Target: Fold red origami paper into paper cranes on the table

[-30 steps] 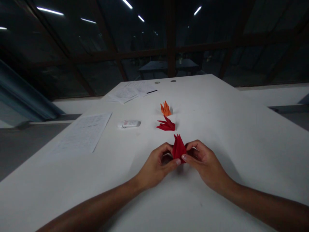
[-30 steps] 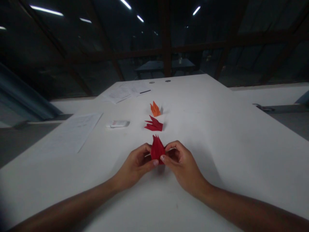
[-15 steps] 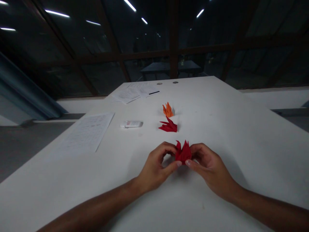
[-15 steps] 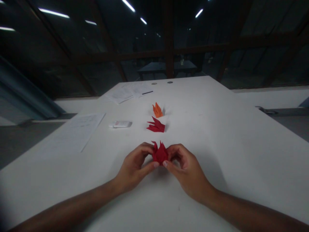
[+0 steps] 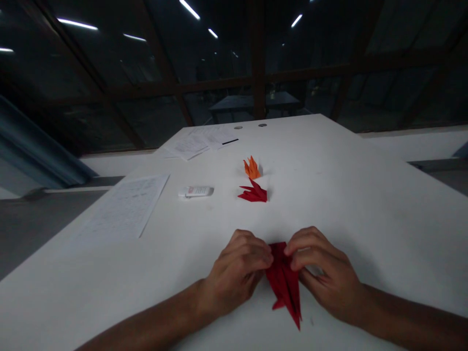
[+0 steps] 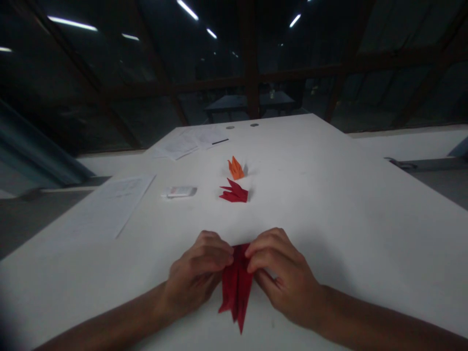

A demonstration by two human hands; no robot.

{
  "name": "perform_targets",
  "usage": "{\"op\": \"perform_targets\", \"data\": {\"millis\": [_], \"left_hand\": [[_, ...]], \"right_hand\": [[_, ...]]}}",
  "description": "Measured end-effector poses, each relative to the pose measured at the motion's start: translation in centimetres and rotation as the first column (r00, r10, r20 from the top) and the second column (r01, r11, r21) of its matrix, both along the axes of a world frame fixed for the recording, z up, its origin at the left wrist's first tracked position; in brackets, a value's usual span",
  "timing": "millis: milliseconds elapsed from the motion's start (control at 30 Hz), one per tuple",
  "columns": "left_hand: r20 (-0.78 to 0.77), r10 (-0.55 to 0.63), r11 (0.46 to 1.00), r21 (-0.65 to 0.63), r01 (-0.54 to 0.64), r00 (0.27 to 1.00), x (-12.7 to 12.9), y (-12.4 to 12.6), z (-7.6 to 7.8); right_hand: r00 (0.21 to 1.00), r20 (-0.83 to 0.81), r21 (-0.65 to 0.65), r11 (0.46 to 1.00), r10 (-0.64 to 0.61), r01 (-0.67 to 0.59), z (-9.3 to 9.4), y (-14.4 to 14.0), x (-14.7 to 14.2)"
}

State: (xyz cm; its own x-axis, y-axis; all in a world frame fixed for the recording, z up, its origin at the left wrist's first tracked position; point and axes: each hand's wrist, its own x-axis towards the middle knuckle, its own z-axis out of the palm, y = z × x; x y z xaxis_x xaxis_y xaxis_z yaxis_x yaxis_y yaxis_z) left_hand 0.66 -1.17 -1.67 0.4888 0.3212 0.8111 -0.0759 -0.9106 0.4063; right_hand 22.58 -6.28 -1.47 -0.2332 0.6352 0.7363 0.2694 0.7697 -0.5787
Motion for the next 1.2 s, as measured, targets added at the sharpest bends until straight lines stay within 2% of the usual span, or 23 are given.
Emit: {"op": "perform_targets", "data": {"millis": [67, 167, 300, 367, 433, 500, 633, 767, 1000, 1200], "left_hand": [[-0.025, 0.026, 0.999, 0.042, -0.025, 0.999, -0.1, 0.0, 0.0], [-0.076, 0.044, 0.999, 0.024, -0.042, 0.996, -0.2, -0.1, -0.1], [-0.080, -0.001, 0.980, -0.197, -0.015, 0.997, 0.0, -0.6, -0.2], [-0.072, 0.011, 0.948, -0.317, -0.033, 0.997, 0.1, -0.9, -0.1], [-0.112, 0.019, 0.925, -0.374, -0.060, 0.993, 0.2, -1.0, 0.2], [-0.172, 0.003, 0.913, -0.402, -0.073, 0.985, 0.2, -1.0, 0.6], [-0.224, -0.018, 0.865, -0.492, -0.097, 0.974, 0.3, -0.9, 0.8], [-0.195, -0.064, 0.815, -0.577, -0.062, 0.979, 0.3, -0.9, 0.5], [-0.246, -0.105, 0.779, -0.623, -0.074, 0.964, 0.4, -0.8, 0.7], [-0.231, -0.076, 0.766, -0.636, -0.091, 0.970, 0.4, -0.8, 0.6]], "right_hand": [[0.999, 0.028, 0.029, 0.999, -0.017, 0.016, 0.0, -0.1, 0.1], [0.998, 0.057, -0.017, 1.000, -0.024, 0.025, -0.1, -0.2, 0.3], [1.000, 0.010, -0.204, 0.979, 0.024, -0.021, -0.3, -0.4, 0.1], [1.000, -0.012, -0.376, 0.927, 0.005, -0.009, -0.4, -0.4, -0.1], [0.999, -0.040, -0.524, 0.851, -0.018, -0.006, -0.4, -0.4, -0.4], [0.995, -0.103, -0.600, 0.798, -0.006, -0.057, -0.4, -0.4, -0.5], [0.974, -0.224, -0.650, 0.739, 0.038, -0.179, -0.5, 0.0, -0.6], [0.971, -0.234, -0.674, 0.709, 0.057, -0.204, -0.8, 0.1, -0.5], [0.981, -0.178, -0.678, 0.713, 0.074, -0.177, -0.7, 0.2, -0.6], [0.987, -0.136, -0.667, 0.729, 0.083, -0.153, -0.8, 0.3, -0.7]]}}
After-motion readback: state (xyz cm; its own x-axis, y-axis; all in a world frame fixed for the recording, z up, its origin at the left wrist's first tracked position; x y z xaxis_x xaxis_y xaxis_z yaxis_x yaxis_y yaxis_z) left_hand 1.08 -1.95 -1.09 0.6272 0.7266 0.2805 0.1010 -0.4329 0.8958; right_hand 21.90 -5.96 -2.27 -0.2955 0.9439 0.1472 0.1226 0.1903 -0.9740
